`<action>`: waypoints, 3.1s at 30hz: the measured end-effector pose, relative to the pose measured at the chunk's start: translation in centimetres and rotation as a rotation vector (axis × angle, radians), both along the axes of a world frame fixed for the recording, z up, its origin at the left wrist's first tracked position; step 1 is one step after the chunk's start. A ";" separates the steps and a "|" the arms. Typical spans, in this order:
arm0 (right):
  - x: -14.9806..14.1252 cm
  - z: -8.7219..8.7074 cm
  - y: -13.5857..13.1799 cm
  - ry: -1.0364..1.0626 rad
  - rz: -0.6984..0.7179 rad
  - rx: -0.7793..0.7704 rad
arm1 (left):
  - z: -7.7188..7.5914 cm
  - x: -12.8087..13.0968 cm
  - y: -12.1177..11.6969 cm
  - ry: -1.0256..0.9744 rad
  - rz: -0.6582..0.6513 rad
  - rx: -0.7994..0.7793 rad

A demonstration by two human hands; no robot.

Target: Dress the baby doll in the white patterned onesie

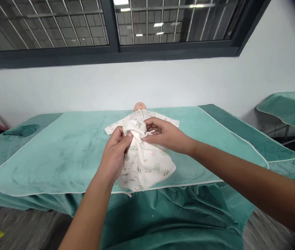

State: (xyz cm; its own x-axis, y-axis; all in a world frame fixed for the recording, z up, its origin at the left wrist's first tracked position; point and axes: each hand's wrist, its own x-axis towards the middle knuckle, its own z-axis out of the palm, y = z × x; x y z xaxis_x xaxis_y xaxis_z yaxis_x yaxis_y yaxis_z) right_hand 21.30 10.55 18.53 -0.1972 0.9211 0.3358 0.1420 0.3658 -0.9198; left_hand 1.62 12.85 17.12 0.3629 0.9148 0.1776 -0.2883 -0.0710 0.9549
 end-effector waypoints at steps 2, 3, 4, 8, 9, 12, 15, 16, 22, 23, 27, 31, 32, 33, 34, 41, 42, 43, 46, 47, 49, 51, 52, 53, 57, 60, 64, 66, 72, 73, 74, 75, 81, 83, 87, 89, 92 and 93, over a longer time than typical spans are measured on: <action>-0.1 0.0 0.0 0.039 -0.010 -0.031 | 0.0 -0.5 -0.2 0.000 -0.053 -0.004; -0.2 0.0 0.0 0.058 -0.011 -0.048 | -0.1 -0.8 -0.3 0.007 -0.081 -0.002; -0.2 0.0 0.0 0.076 -0.003 -0.064 | -0.1 -1.0 -0.4 0.016 -0.114 0.002; -0.7 0.2 -0.4 0.172 0.077 -0.101 | 0.0 -1.5 -0.9 0.076 -0.226 -0.019; -0.8 0.3 -0.5 0.202 0.104 -0.109 | 0.2 -1.4 -0.9 0.088 -0.215 -0.035; -0.6 0.6 -0.8 0.214 0.211 -0.196 | 0.9 -1.4 -0.4 0.039 -0.053 -0.045; 0.0 0.7 -1.1 0.114 0.330 -0.327 | 1.8 -1.8 0.5 -0.057 0.075 -0.021; 0.2 0.8 -1.2 0.090 0.344 -0.353 | 2.0 -2.0 0.7 -0.062 0.078 -0.019; -0.7 1.1 -1.0 0.197 0.109 -0.204 | 2.7 -1.7 0.6 0.213 -0.177 -0.022; -0.8 1.2 -0.9 0.204 0.094 -0.186 | 2.8 -1.4 0.5 0.249 -0.182 -0.019; -0.1 1.3 -0.7 -0.113 0.238 -0.202 | 2.5 -0.6 0.9 0.063 0.079 0.049; 0.4 1.3 -0.7 -0.437 0.306 -0.168 | 1.6 -0.4 1.4 -0.011 0.151 0.033; 0.3 1.3 -0.6 -0.390 0.251 -0.132 | 1.3 -0.4 1.3 0.003 0.118 0.014; 0.1 1.3 -0.6 -0.314 0.181 -0.096 | 0.9 -0.4 1.2 0.028 0.073 0.000; -0.2 1.3 -0.5 -0.234 0.106 -0.065 | 0.6 -0.4 1.0 0.073 0.008 -0.008; -1.5 1.1 0.4 -0.062 -0.160 -0.030 | -0.6 0.3 -0.3 0.367 -0.240 -0.012; -1.3 1.0 0.4 -0.055 -0.138 -0.047 | -0.7 0.5 -0.2 0.267 -0.179 -0.038; -1.0 1.0 0.4 -0.050 -0.096 -0.069 | -0.7 0.6 0.0 0.149 -0.120 -0.060; 0.2 1.0 0.1 -0.125 0.168 -0.182 | -0.7 0.7 0.6 -0.122 -0.023 -0.077; 0.5 0.9 0.0 -0.180 0.263 -0.229 | -0.8 0.7 0.8 -0.161 -0.018 -0.081; 0.8 0.8 -0.2 -0.243 0.355 -0.306 | -1.0 0.7 0.9 -0.173 -0.030 -0.099; 0.6 0.5 -0.4 -0.171 0.289 -0.308 | -1.3 0.6 0.7 -0.122 -0.046 -0.124; 0.4 0.4 -0.4 -0.090 0.210 -0.275 | -1.5 0.6 0.4 -0.070 -0.068 -0.132; 0.2 0.3 -0.4 -0.003 0.124 -0.230 | -1.6 0.5 0.2 0.001 -0.110 -0.132; -0.1 0.0 -0.2 0.172 -0.061 -0.116 | -1.7 0.3 -0.7 0.290 -0.362 -0.108; 0.6 -0.5 -0.1 0.032 0.112 -0.245 | -1.9 0.2 -0.6 0.214 -0.256 -0.122; 1.1 -1.3 -0.4 -0.329 0.349 -0.341 | -2.8 0.3 0.1 0.055 -0.059 -0.085; 1.0 -1.5 -0.5 -0.272 0.289 -0.341 | -3.2 0.2 0.3 0.049 -0.074 -0.106; 0.6 -1.9 -0.3 0.296 0.089 -0.363 | -4.0 -0.9 0.1 0.215 -0.418 -0.187; 0.5 -2.0 -0.2 0.351 0.100 -0.385 | -4.0 -1.0 0.1 0.226 -0.444 -0.195; 0.4 -2.2 -0.1 0.404 0.110 -0.414 | -4.0 -1.0 0.1 0.208 -0.430 -0.202; 0.2 -2.5 -0.1 0.459 0.118 -0.440 | -4.1 -0.8 0.1 0.165 -0.386 -0.208; -1.1 -4.8 -0.8 0.388 0.337 -0.619 | -5.1 0.5 0.3 -0.130 -0.022 -0.262; -1.3 -5.8 -1.3 0.201 0.451 -0.646 | -5.7 0.9 0.1 -0.098 0.006 -0.284; -0.6 -8.3 -2.2 0.245 0.388 -0.622 | -7.9 0.6 -1.2 0.024 -0.064 -0.349; 0.1 -10.0 -2.9 0.437 0.199 -0.634 | -9.3 0.1 -2.1 0.130 -0.195 -0.435; 0.9 -12.8 -4.3 0.664 0.052 -0.662 | -11.4 -0.4 -3.4 0.263 -0.500 -0.474; 1.0 -13.6 -4.9 0.726 0.065 -0.676 | -12.0 -0.3 -3.7 0.276 -0.562 -0.456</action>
State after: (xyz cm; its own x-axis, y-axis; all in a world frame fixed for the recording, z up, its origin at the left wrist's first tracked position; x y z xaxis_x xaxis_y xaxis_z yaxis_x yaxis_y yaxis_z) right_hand 22.27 5.67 4.94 -0.2085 0.9581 -0.1965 -0.5397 -0.2802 -0.7938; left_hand 1.28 9.10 5.13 0.7708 0.5408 -0.3367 0.0881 0.4330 0.8971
